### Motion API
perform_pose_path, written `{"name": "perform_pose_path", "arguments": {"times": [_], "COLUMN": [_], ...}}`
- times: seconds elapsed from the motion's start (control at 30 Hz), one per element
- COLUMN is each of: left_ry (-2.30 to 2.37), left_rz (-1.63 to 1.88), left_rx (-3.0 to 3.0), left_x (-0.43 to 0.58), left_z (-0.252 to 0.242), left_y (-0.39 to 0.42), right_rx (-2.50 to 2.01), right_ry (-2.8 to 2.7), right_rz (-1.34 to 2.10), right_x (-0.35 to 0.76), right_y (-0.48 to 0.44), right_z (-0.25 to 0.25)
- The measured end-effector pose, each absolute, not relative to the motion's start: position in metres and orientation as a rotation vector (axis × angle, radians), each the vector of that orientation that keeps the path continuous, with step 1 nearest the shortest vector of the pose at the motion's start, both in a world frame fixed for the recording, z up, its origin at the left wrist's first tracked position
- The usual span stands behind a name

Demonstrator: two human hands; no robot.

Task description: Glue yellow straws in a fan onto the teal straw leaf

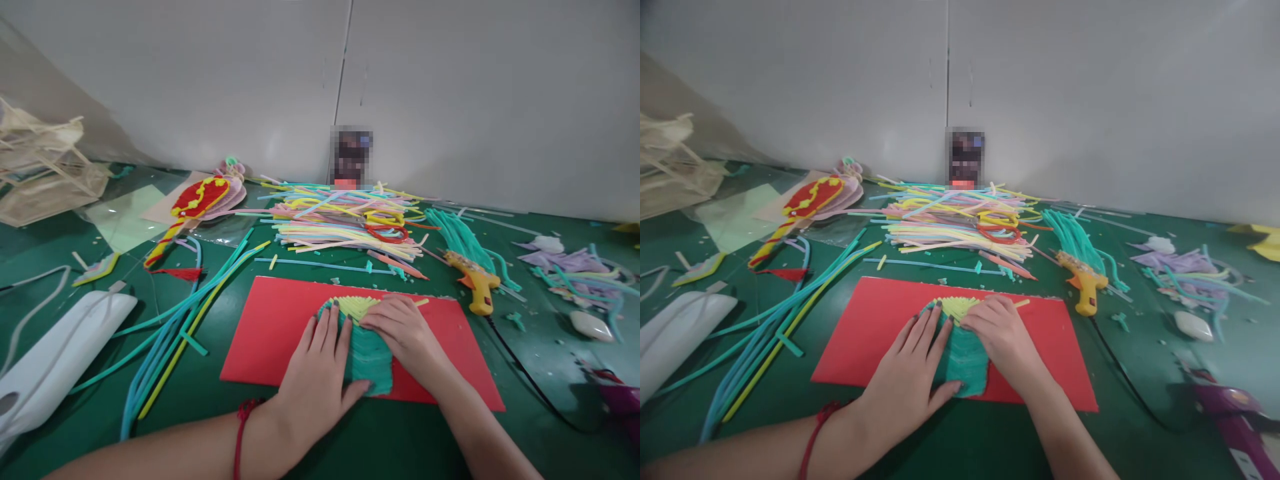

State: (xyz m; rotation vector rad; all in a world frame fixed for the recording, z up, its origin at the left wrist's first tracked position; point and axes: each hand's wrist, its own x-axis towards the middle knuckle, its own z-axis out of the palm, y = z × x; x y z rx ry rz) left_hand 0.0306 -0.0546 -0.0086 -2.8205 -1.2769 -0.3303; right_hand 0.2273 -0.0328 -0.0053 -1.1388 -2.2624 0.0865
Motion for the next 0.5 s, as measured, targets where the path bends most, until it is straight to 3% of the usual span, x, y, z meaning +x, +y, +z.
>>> {"name": "perform_pose_path", "arguments": {"times": [0.33,0.5], "left_ry": [-1.227,-1.238], "left_rz": [-0.360,-0.338], "left_rx": [-2.768,-2.777], "left_x": [0.029,0.029], "left_z": [-0.012,-0.013], "left_y": [-0.055,-0.054], "right_rx": [-1.418,-1.489], "right_ry": [-2.144,-2.063], "right_rz": [-0.030,0.121], "right_x": [0.238,0.253], "right_y": [-0.042,-0.045], "right_z": [-0.002,-0.004]}}
